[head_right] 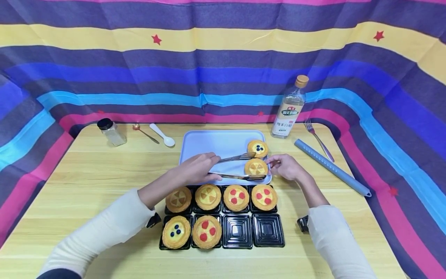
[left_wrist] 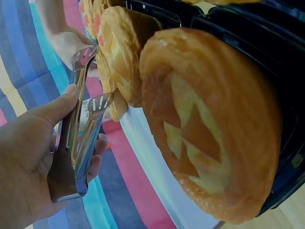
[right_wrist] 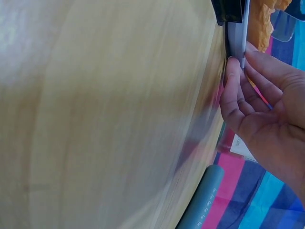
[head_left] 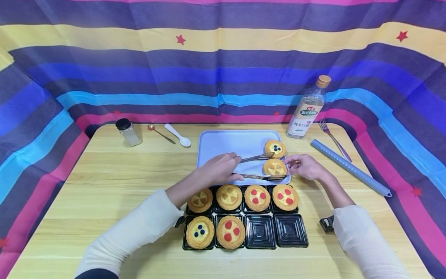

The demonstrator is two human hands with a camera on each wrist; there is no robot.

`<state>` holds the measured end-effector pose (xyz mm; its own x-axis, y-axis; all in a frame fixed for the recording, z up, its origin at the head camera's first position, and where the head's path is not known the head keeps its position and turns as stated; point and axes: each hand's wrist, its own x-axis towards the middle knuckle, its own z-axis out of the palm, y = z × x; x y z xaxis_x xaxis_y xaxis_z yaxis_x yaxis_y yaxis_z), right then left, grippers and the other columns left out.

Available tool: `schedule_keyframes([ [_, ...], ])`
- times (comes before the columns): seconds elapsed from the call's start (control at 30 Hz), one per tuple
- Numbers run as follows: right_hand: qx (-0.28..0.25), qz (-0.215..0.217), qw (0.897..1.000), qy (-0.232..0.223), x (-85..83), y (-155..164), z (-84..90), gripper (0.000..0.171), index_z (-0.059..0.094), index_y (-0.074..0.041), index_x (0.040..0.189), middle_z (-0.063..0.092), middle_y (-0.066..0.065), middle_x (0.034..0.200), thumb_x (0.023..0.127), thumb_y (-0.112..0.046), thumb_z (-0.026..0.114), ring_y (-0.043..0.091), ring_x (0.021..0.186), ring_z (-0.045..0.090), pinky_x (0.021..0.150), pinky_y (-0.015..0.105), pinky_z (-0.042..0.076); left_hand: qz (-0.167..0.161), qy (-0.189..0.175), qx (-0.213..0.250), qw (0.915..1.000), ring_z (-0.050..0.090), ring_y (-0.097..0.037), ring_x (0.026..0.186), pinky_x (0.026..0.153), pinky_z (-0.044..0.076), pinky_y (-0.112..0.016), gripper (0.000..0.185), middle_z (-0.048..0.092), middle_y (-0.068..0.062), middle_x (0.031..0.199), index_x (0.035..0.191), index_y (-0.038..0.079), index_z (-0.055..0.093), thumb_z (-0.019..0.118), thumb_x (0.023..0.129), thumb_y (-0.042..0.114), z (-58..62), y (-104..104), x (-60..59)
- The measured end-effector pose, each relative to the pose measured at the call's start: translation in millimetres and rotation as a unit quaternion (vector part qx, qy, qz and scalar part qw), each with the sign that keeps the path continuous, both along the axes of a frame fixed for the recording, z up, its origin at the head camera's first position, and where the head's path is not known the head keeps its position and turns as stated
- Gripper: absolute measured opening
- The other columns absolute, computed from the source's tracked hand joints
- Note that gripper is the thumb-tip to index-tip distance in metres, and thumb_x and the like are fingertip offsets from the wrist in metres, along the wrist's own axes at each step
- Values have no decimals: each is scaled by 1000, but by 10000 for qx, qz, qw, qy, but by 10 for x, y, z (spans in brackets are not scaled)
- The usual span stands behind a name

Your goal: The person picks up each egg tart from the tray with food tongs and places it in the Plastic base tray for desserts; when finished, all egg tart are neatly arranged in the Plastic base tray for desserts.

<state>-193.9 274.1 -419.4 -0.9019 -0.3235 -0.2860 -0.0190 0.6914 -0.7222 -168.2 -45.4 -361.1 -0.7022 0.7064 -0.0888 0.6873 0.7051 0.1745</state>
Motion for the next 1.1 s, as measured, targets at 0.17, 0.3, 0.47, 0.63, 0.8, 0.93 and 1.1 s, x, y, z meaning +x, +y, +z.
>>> schedule_keyframes([
  [0.17,-64,11,10000,15,-4,10,-26,41,61,5,117,63,22,104,78,-3,71,19,84,60,64,21,49,-86,97,-113,9999,64,-20,95,85,55,-28,55,64,-11,107,121,-1,58,62,90,43,-22,36,12],
  [0.3,-50,19,10000,18,-5,8,-25,41,60,5,117,64,22,104,78,-2,71,21,86,62,65,22,50,-124,263,-169,9994,64,-19,92,83,55,-27,52,65,-10,104,118,-1,59,62,90,42,-34,49,15],
  [0.47,-10,-28,10000,-30,-4,-1,-8,41,61,4,117,63,22,105,78,-3,72,21,85,61,66,22,49,-133,357,-168,9991,64,-19,90,81,56,-27,50,65,-10,103,118,0,60,62,90,41,-23,47,23],
  [0.63,-7,-52,10000,-38,-3,-6,-1,41,60,5,117,62,22,105,79,-4,72,18,81,60,64,21,48,-136,445,-145,9988,64,-18,88,80,56,-25,49,65,-9,101,117,0,60,63,89,40,-14,29,26],
  [0.8,4,-66,10000,-31,-5,-2,-2,41,60,6,117,62,21,104,79,-4,72,17,82,60,65,21,48,-135,580,-76,9982,64,-18,86,79,56,-25,47,65,-9,98,114,-1,61,63,89,39,0,-7,22],
  [0.93,44,-68,10000,-48,-12,5,-7,42,59,6,117,62,22,105,79,-5,72,20,85,61,66,22,49,-87,628,-21,9980,63,-17,83,77,55,-26,45,65,-8,95,112,0,61,63,90,40,25,-45,22],
  [1.1,61,-54,10000,-37,-16,8,-11,42,59,6,118,62,21,105,80,-6,72,19,85,60,66,21,49,-23,605,83,9981,62,-17,81,76,55,-27,47,64,-7,94,112,1,61,61,91,42,71,-102,34],
])
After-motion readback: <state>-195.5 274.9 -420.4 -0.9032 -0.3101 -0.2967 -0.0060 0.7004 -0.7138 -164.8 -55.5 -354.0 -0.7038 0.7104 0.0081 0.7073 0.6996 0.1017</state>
